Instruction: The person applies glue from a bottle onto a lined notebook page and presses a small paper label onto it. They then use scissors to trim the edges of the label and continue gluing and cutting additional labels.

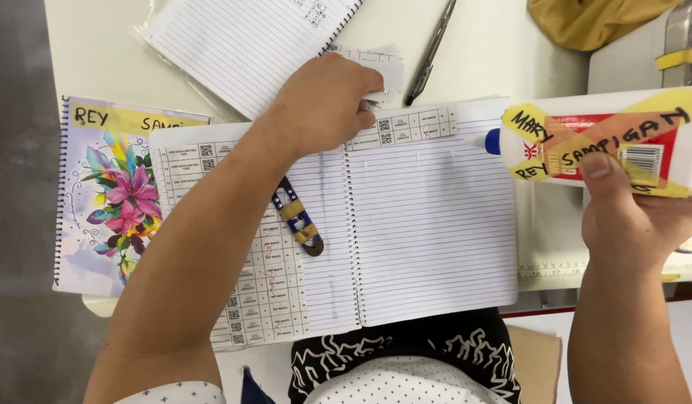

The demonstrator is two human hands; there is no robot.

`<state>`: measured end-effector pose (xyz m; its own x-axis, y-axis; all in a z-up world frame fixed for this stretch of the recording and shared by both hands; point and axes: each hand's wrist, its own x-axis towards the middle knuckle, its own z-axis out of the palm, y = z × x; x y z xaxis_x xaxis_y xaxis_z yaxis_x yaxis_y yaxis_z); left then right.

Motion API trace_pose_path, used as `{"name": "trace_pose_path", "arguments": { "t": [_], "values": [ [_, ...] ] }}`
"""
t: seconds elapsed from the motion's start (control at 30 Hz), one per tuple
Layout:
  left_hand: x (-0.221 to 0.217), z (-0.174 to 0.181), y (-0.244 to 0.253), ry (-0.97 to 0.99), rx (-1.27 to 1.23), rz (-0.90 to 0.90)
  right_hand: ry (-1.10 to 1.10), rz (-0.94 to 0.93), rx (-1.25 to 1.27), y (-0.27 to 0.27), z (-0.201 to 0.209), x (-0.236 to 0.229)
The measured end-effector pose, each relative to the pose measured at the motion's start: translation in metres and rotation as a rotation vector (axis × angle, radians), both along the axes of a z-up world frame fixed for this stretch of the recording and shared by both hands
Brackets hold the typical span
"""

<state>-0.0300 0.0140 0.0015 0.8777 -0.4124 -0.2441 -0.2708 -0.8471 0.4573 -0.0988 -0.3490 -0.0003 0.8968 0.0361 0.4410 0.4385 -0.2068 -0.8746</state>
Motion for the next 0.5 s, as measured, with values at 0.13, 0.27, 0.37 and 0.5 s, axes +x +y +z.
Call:
{"name": "trace_pose_path", "arguments": {
  "t": [0.13, 0.27, 0.37, 0.5],
  "values": [
    [-0.001, 0.007, -0.009, -0.034, 0.013, -0.014, 0.018, -0.027, 0.041, 0.003, 0.003, 0.002],
    [0.000, 0.017, -0.027, 0.075, 0.068, -0.010, -0.006, -0.025, 0.025, 0.004, 0.009, 0.007],
    [0.007, 0.007, -0.025, 0.039, 0.088, -0.005, -0.036, -0.046, -0.043, 0.000, 0.006, 0.008],
    [0.008, 0.004, -0.022, 0.039, 0.050, 0.010, -0.016, -0.031, -0.061, 0.001, 0.005, 0.007]
  ]
}}
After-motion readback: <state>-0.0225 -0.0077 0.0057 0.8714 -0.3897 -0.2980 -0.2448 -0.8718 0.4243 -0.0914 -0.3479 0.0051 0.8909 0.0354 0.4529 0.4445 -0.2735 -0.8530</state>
